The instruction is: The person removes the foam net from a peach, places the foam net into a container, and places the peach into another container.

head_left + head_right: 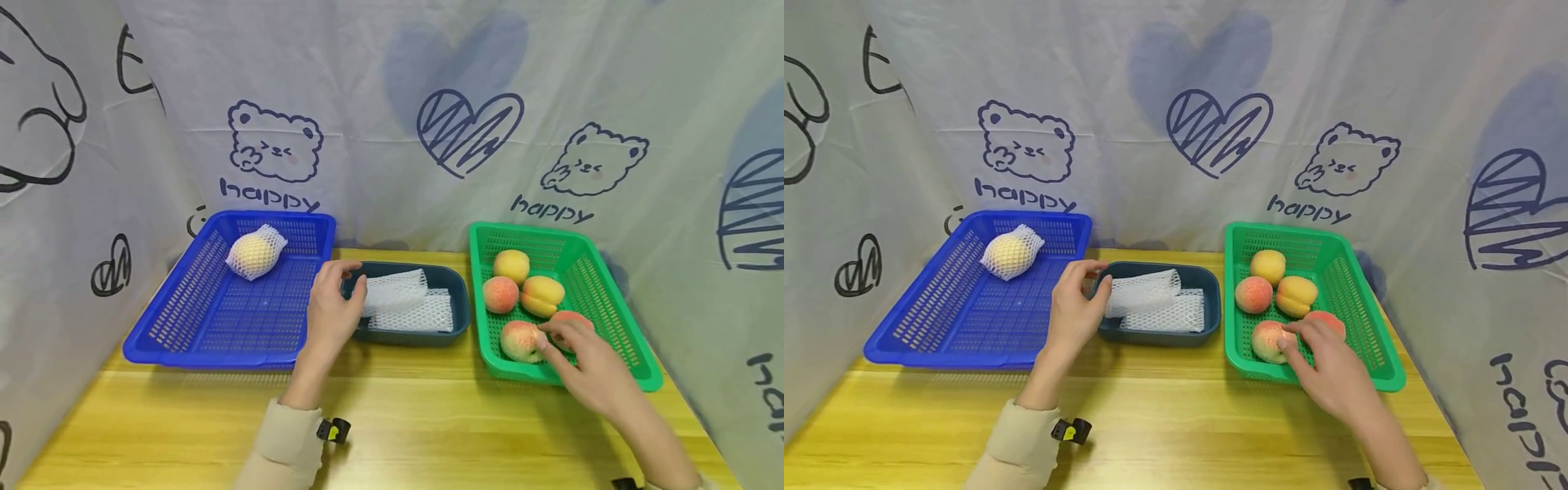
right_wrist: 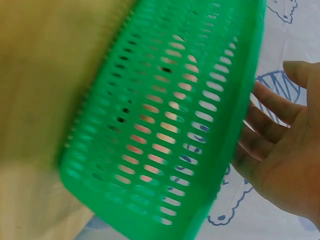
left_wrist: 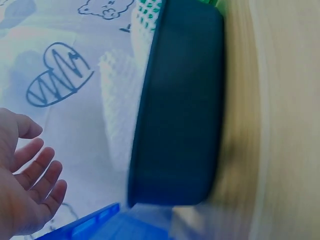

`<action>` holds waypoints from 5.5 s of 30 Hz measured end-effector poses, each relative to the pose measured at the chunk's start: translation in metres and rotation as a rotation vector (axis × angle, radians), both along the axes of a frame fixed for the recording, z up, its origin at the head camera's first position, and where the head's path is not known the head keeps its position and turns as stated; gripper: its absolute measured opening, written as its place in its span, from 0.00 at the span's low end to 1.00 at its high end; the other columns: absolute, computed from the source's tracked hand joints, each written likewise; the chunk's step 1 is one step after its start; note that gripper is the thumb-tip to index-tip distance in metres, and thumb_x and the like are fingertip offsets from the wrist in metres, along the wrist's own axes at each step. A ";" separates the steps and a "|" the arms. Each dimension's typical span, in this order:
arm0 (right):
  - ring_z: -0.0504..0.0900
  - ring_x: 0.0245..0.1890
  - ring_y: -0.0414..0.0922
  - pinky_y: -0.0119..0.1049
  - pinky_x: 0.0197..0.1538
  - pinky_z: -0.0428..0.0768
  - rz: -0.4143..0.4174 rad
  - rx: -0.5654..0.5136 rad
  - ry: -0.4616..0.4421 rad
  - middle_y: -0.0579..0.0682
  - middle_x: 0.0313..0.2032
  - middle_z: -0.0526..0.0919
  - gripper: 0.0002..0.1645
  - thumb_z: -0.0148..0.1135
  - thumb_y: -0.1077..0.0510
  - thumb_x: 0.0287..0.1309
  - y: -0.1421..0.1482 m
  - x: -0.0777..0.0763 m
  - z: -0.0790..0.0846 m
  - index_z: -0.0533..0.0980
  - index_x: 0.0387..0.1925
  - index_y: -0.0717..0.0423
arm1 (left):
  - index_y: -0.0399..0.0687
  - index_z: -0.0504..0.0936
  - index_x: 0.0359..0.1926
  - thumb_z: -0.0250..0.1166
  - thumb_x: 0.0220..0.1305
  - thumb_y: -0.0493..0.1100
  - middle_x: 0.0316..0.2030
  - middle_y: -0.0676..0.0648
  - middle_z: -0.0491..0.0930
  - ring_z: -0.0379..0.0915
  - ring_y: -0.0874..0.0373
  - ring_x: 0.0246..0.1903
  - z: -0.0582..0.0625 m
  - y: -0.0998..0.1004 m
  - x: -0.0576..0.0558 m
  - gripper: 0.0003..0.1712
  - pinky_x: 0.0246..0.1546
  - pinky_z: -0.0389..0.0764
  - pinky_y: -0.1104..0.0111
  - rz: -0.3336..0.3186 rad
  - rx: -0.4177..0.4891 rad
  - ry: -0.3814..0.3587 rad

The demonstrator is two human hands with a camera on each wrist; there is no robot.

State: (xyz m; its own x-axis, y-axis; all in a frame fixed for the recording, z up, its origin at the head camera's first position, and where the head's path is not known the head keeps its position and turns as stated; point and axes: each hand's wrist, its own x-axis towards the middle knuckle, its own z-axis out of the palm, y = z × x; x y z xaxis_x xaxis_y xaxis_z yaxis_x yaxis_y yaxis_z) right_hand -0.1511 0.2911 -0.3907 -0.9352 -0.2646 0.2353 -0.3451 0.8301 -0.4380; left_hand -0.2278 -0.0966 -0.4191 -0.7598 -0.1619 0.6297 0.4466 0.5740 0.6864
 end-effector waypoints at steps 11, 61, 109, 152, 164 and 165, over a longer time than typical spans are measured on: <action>0.83 0.48 0.56 0.59 0.49 0.81 -0.014 0.171 0.163 0.50 0.46 0.85 0.17 0.63 0.45 0.73 -0.003 0.017 -0.037 0.83 0.48 0.54 | 0.41 0.84 0.53 0.68 0.66 0.37 0.50 0.42 0.82 0.77 0.45 0.49 0.034 -0.053 0.022 0.15 0.46 0.78 0.52 0.045 -0.082 -0.019; 0.80 0.40 0.47 0.43 0.38 0.72 -0.053 0.299 0.227 0.44 0.39 0.82 0.14 0.62 0.43 0.72 -0.003 0.019 -0.057 0.82 0.43 0.49 | 0.31 0.62 0.75 0.67 0.69 0.57 0.73 0.23 0.57 0.53 0.25 0.72 0.013 -0.229 -0.141 0.47 0.69 0.60 0.34 -0.084 -0.349 -0.775; 0.76 0.34 0.43 0.41 0.35 0.70 -0.051 0.303 0.266 0.41 0.33 0.78 0.15 0.61 0.43 0.72 -0.003 0.018 -0.060 0.81 0.40 0.49 | 0.38 0.67 0.73 0.76 0.59 0.45 0.66 0.27 0.67 0.65 0.33 0.61 0.040 -0.215 -0.132 0.45 0.60 0.70 0.41 -0.041 -0.120 -0.539; 0.76 0.33 0.45 0.43 0.34 0.71 -0.053 0.301 0.288 0.42 0.35 0.80 0.15 0.63 0.42 0.71 -0.004 0.016 -0.061 0.81 0.40 0.49 | 0.47 0.80 0.63 0.83 0.39 0.30 0.64 0.49 0.73 0.69 0.52 0.65 0.094 -0.090 0.002 0.45 0.61 0.76 0.62 -0.479 -0.095 0.008; 0.76 0.33 0.45 0.42 0.34 0.70 -0.056 0.308 0.274 0.41 0.34 0.79 0.16 0.62 0.41 0.72 -0.004 0.016 -0.063 0.81 0.40 0.48 | 0.51 0.78 0.65 0.83 0.40 0.35 0.66 0.48 0.71 0.70 0.50 0.65 0.052 -0.055 0.035 0.46 0.61 0.80 0.55 -0.652 -0.142 -0.021; 0.76 0.33 0.45 0.42 0.34 0.70 -0.056 0.309 0.274 0.41 0.34 0.79 0.16 0.62 0.41 0.72 -0.004 0.016 -0.063 0.81 0.40 0.49 | 0.52 0.78 0.65 0.83 0.40 0.36 0.66 0.47 0.71 0.70 0.49 0.65 0.048 -0.052 0.037 0.46 0.61 0.80 0.55 -0.668 -0.147 -0.028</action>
